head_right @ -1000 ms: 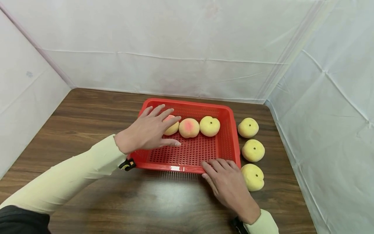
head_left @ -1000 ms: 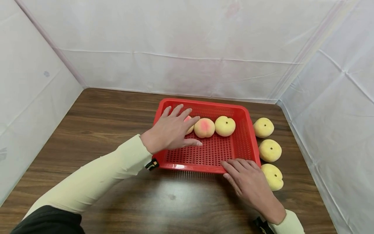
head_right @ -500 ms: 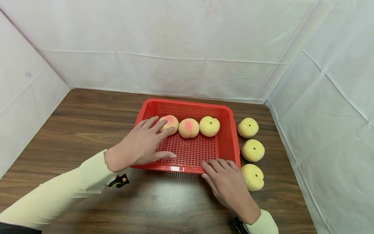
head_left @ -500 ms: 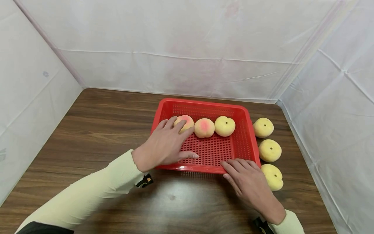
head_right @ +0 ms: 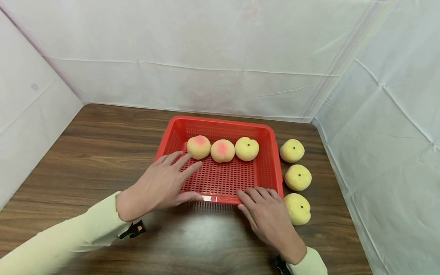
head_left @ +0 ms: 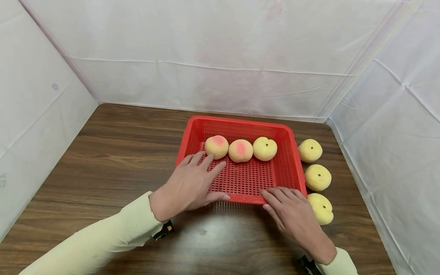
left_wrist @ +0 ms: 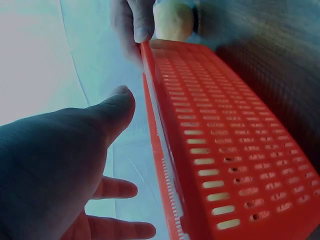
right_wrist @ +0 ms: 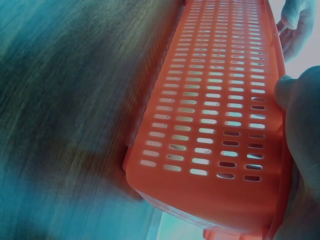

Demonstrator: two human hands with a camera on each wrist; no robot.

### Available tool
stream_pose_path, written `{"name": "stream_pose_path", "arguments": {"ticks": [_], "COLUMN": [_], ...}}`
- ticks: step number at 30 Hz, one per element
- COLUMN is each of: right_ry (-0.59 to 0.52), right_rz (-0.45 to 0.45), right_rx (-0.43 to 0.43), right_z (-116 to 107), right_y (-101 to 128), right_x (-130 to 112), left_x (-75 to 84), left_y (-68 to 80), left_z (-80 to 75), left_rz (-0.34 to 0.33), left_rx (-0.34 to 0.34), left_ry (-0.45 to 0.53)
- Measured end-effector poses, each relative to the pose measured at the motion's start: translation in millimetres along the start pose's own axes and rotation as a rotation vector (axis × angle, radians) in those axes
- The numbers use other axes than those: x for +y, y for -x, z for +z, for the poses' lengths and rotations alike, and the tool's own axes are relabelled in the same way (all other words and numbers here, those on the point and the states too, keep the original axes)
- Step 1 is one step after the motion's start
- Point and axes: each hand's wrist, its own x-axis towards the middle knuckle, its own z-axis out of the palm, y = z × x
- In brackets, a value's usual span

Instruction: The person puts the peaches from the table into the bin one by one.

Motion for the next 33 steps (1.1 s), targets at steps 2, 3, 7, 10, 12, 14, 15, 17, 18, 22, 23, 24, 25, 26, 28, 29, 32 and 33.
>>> {"name": "stream_pose_path", "arguments": {"ticks": [2,3,7,10,12,14,15,17,18,22,23,24,25,26,28,29,32,33], "right_ry": [-0.001,-0.001,-0.001,0.0,0.001,0.001,0.0,-0.001,-0.003,-0.005,-0.004,-0.004,-0.004,-0.003,-0.003,-0.004,-0.004,-0.005], "right_rz": [-0.001,-0.002,-0.003,-0.003,-0.004,-0.005,-0.005,-0.005,-0.006,-0.006,-0.007,-0.006,-0.006,-0.006,-0.003,-0.001,0.006,0.01], "right_rx": [-0.001,0.0,0.004,0.007,0.008,0.008,0.01,0.013,0.016,0.021,0.021,0.021,0.02,0.019,0.015,0.013,-0.001,-0.008], "right_z": [0,0,-1,-1,-1,0,0,0,0,-1,-1,-1,-1,-1,-1,-1,-1,-1], "right_y": [0,0,-1,-1,-1,-1,-1,-1,-1,0,0,0,0,0,0,0,0,0], "right_x": [0,0,0,0,-1,-1,-1,-1,-1,-1,-1,-1,-1,-1,-1,-1,-1,-1], "left_x": [1.5,2.4,6.0,8.7,10.3,11.6,12.1,12.9,13.1,13.7,13.7,13.9,14.0,14.2,14.5,14.6,15.1,15.2], "left_y": [3.5,5.1,11.0,15.0,17.6,19.9,20.8,22.6,23.5,26.8,27.3,27.9,28.3,28.6,29.1,29.3,29.5,29.5], "left_z": [0.6,1.2,5.2,10.1,14.0,18.3,20.6,24.8,26.7,34.9,36.7,38.1,39.4,40.3,41.8,42.5,44.8,45.8], "left_rz": [-0.002,-0.006,-0.029,-0.04,-0.049,-0.057,-0.06,-0.061,-0.058,-0.03,-0.025,-0.02,-0.017,-0.013,-0.013,-0.012,-0.011,-0.011], "left_rx": [-0.005,-0.019,-0.081,-0.101,-0.104,-0.105,-0.102,-0.088,-0.074,0.023,0.048,0.068,0.085,0.098,0.11,0.115,0.127,0.128], "left_ry": [0.007,0.011,0.059,0.1,0.125,0.146,0.157,0.172,0.176,0.148,0.144,0.136,0.131,0.127,0.131,0.131,0.121,0.122]}}
